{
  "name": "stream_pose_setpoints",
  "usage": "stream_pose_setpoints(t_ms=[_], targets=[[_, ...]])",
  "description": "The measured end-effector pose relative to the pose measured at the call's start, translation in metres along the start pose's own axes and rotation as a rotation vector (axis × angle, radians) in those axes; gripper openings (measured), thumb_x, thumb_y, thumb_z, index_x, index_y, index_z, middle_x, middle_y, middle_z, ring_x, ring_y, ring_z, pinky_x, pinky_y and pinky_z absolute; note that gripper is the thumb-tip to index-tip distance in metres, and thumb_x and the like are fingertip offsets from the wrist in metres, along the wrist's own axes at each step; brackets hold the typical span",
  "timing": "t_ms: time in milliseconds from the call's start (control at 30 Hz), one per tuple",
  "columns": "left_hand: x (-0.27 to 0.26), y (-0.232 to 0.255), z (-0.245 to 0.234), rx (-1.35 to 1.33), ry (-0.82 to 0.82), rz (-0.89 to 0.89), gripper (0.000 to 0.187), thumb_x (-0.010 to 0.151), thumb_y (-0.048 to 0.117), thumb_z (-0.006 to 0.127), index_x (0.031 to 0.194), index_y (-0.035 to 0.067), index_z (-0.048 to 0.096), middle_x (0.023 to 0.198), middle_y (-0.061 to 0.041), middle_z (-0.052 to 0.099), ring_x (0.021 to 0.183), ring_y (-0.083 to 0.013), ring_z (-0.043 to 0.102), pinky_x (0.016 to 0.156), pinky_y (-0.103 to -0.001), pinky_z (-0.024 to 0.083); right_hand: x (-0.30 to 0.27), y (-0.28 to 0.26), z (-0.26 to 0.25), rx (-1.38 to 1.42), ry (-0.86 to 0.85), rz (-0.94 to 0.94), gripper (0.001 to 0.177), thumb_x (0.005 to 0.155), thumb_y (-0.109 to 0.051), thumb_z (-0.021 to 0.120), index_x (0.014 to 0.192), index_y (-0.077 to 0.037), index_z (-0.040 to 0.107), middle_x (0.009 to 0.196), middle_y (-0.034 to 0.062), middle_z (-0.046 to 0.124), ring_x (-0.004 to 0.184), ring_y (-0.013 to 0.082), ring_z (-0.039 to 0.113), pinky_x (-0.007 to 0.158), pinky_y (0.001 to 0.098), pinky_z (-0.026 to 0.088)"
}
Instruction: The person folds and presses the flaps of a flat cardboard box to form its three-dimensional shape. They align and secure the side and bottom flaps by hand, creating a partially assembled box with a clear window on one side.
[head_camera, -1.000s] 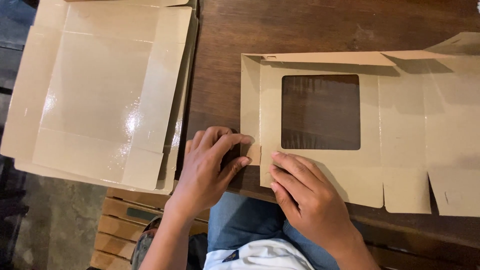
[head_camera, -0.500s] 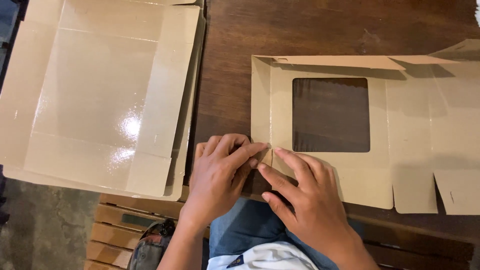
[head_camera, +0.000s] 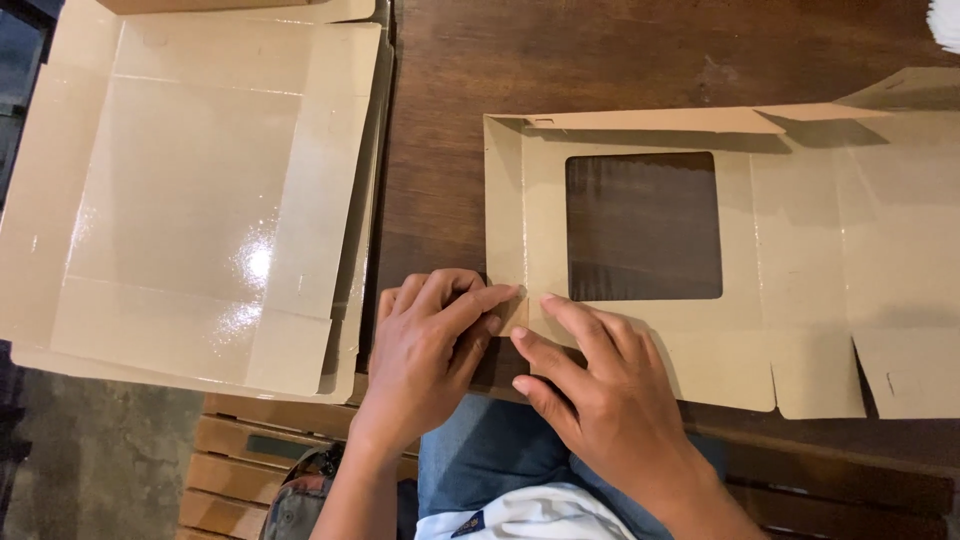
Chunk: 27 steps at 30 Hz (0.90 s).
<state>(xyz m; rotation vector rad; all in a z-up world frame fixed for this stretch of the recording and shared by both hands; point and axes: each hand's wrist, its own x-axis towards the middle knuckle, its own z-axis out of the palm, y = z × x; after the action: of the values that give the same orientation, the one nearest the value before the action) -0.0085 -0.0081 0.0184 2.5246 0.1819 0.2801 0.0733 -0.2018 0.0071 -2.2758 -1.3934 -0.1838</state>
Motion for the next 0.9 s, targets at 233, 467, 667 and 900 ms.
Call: stream_pose_setpoints(t_ms=[233, 467, 667, 900], targets=[[0.003, 0.008, 0.006, 0.049, 0.077, -0.052, 0.027, 0.100, 0.041, 0.063, 0.120, 0.028, 0.074, 0.102, 0.004, 0.062, 0.089, -0.0225, 0.056, 0.078, -0.039, 0.036, -0.001, 0.005, -0.003, 0.125, 0.009, 0.009, 0.031, 0.096, -0.034, 0.068, 0.117, -0.012, 0.074, 0.138, 0.0126, 0.061, 0.112, 0.0298, 0.059, 0.091, 0.0467, 0.050], [0.005, 0.011, 0.015, 0.100, 0.069, -0.118, 0.039, 0.091, 0.058, 0.067, 0.119, 0.030, 0.070, 0.104, 0.006, 0.061, 0.092, -0.0245, 0.055, 0.080, -0.043, 0.038, -0.001, 0.007, -0.012, 0.348, 0.035, 0.015, 0.026, 0.097, -0.021, 0.064, 0.110, 0.000, 0.073, 0.133, 0.0177, 0.065, 0.117, 0.0320, 0.063, 0.102, 0.0436, 0.052], [0.007, 0.012, 0.017, 0.126, 0.113, -0.136, 0.037, 0.095, 0.061, 0.059, 0.112, 0.029, 0.068, 0.098, 0.007, 0.061, 0.088, -0.0234, 0.054, 0.078, -0.041, 0.036, 0.000, 0.005, -0.010, 0.306, 0.042, 0.021, 0.020, 0.096, -0.017, 0.065, 0.105, -0.002, 0.074, 0.132, 0.0166, 0.066, 0.115, 0.0315, 0.063, 0.102, 0.0431, 0.052], [0.010, 0.012, 0.023, 0.137, 0.120, -0.198, 0.049, 0.085, 0.073, 0.057, 0.105, 0.030, 0.067, 0.096, 0.006, 0.060, 0.088, -0.0254, 0.055, 0.077, -0.043, 0.036, 0.003, 0.004, -0.011, 0.289, 0.036, 0.018, 0.019, 0.096, -0.015, 0.063, 0.104, -0.001, 0.074, 0.130, 0.0175, 0.067, 0.114, 0.0310, 0.064, 0.101, 0.0423, 0.052]])
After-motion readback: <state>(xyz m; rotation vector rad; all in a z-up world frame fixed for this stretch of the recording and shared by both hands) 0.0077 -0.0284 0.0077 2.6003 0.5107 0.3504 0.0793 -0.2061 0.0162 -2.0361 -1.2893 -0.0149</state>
